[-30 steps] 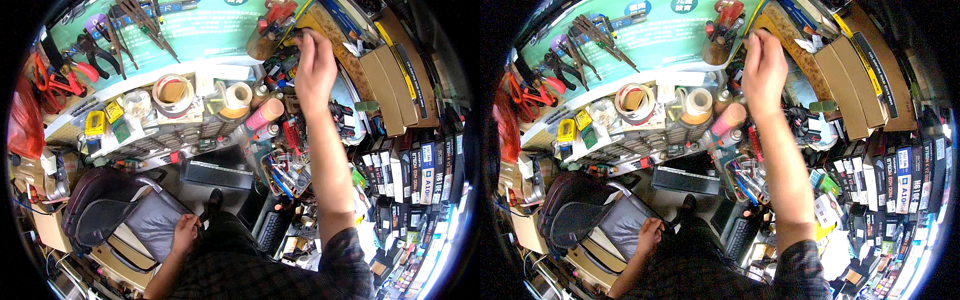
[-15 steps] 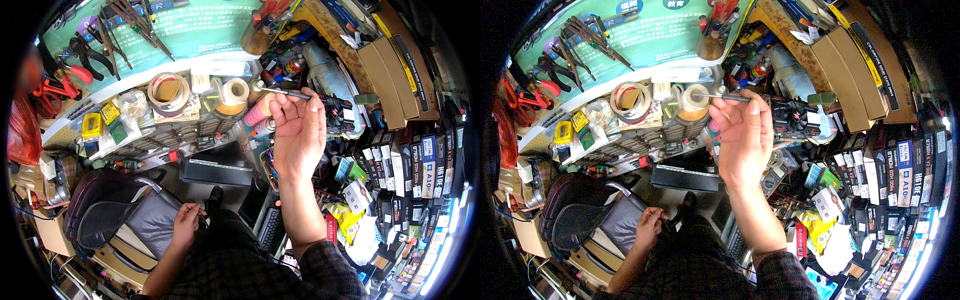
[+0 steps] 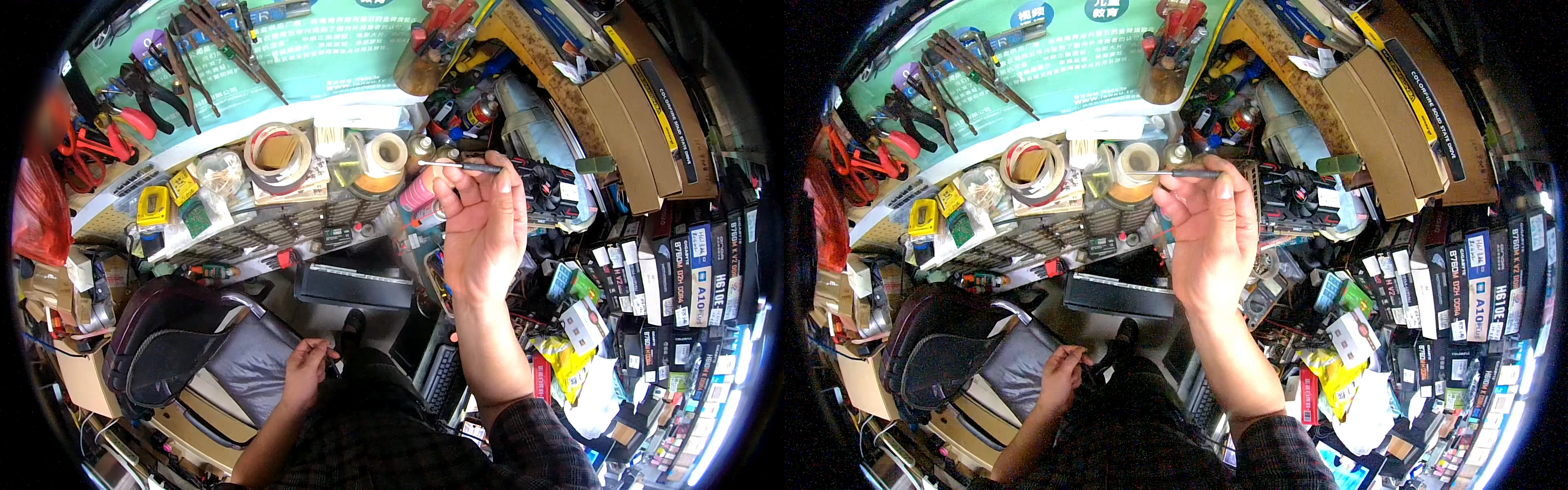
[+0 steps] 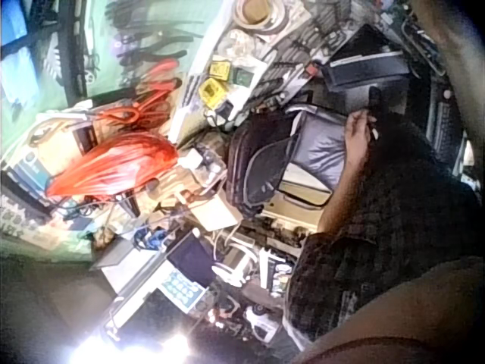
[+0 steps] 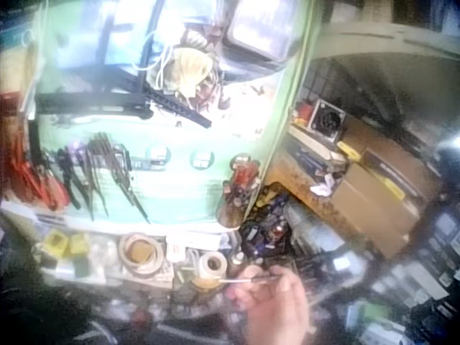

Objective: The person repairs an electronic keyboard by soldering a small component onto the circuit board. They use a soldering iron and solder wire to attach the component, then test the keyboard by pressing keys and using a multimeter to check the circuit.

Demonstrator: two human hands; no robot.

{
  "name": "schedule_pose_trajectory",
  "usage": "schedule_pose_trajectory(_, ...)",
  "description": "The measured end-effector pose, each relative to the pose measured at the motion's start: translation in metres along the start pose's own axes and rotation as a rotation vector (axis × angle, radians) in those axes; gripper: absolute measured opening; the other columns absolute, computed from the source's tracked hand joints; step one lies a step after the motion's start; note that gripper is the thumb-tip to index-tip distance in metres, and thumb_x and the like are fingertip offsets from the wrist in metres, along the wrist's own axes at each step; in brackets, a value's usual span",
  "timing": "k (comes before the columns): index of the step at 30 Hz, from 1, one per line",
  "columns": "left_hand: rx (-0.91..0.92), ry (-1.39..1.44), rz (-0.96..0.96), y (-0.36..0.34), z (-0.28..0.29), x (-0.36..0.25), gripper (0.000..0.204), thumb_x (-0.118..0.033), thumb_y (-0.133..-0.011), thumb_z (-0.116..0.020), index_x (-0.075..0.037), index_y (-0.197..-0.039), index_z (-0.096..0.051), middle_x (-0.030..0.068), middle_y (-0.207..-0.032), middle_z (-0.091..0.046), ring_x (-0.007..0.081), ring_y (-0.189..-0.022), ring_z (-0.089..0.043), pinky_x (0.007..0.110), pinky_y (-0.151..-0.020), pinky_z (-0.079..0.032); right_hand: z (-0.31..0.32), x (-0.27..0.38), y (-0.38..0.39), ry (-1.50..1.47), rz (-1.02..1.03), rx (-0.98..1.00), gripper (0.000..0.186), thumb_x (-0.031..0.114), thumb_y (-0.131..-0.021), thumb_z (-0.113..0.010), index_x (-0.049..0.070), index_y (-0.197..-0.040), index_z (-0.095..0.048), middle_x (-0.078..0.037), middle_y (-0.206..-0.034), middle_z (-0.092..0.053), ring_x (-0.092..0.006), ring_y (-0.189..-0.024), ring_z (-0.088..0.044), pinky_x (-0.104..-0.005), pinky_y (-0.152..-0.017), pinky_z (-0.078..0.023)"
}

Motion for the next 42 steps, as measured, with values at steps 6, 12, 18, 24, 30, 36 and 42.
schedule_pose_trajectory(6,-0.005,-0.012,0.004,0.004,-0.011,-0.008,0.013,-0.019,-0.106,-0.062,-0.008,-0.112,-0.061,0.0067,-0.092,-0.071,0.0024,-0.05,-0.037,0.02,-0.043,-0.027,0.006,-0.003,-0.001,0.011,-0.02,0.002,0.034,0.027,-0.11,-0.057,0.001,-0.132,-0.056,-0.017,-0.116,-0.07,-0.0311,-0.109,-0.072,-0.0456,-0.095,-0.061)
schedule_pose_trajectory(12,-0.068,0.061,-0.173,0.033,-0.023,-0.081,0.009,-0.018,-0.107,-0.062,-0.01,-0.111,-0.06,0.0047,-0.093,-0.073,0.0001,-0.055,-0.037,0.019,-0.046,-0.026,-0.005,-0.041,0.014,-0.022,-0.241,0.114,0.024,0.023,-0.11,-0.048,0.002,-0.121,-0.053,-0.018,-0.113,-0.066,-0.0329,-0.106,-0.069,-0.0473,-0.098,-0.057)
schedule_pose_trajectory(18,-0.026,0.123,-0.62,0.123,-0.04,-0.186,0.013,-0.012,-0.107,-0.062,-0.004,-0.117,-0.065,0.0103,-0.099,-0.076,0.0008,-0.062,-0.048,0.018,-0.055,-0.036,-0.028,-0.105,0.137,0.245,-0.705,0.536,0.025,0.024,-0.11,-0.048,0.003,-0.119,-0.057,-0.003,-0.087,-0.056,-0.0126,-0.075,-0.056,-0.028,-0.069,-0.046)
schedule_pose_trajectory(24,-0.191,0.217,-0.755,0.178,-0.017,-0.179,0.014,-0.01,-0.106,-0.064,-0.004,-0.119,-0.064,0.0127,-0.103,-0.077,0.0093,-0.085,-0.064,0.023,-0.072,-0.048,-0.094,-0.072,0.224,0.602,-0.017,1.034,0.045,0.002,-0.079,-0.085,0.006,-0.121,-0.071,-0.008,-0.101,-0.068,-0.0201,-0.071,-0.064,-0.0309,-0.056,-0.051)
schedule_pose_trajectory(30,-0.203,0.511,-0.655,0.217,0.032,-0.125,0.015,-0.018,-0.107,-0.062,-0.006,-0.116,-0.061,0.0133,-0.101,-0.075,0.0013,-0.049,-0.031,0.02,-0.044,-0.023,-0.163,-0.05,0.287,0.463,0.343,1.259,0.038,0.004,-0.075,-0.089,0.006,-0.111,-0.076,-0.008,-0.099,-0.072,-0.0231,-0.073,-0.071,-0.0325,-0.058,-0.054)
schedule_pose_trajectory(36,0.194,0.972,-0.617,0.283,0.101,-0.087,0.066,-0.059,-0.111,-0.035,-0.003,-0.135,-0.058,0.0152,-0.117,-0.071,0.0023,-0.054,-0.034,0.019,-0.045,-0.024,-0.186,-0.08,0.366,0.413,-0.243,1.038,0.019,-0.004,-0.095,-0.069,-0.003,-0.114,-0.071,-0.012,-0.097,-0.072,-0.0199,-0.083,-0.07,-0.0294,-0.072,-0.055)
schedule_pose_trajectory(42,-0.254,0.822,-0.653,0.383,0.213,-0.005,0.047,-0.036,-0.11,-0.047,0.002,-0.135,-0.057,0.0013,-0.082,-0.052,0.0067,-0.061,-0.036,0.021,-0.056,-0.031,-0.23,-0.136,0.516,-0.122,-1.327,0.521,0.032,0.038,-0.113,-0.047,0.007,-0.106,-0.054,-0.006,-0.092,-0.057,-0.0095,-0.064,-0.045,-0.0251,-0.055,-0.034)
Point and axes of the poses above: each hand's wrist, its own y-axis away from the middle knuckle, its own z-axis out of the back of the hand, x = y × z, the point moved 9 cm from there along -y, towards the middle knuckle
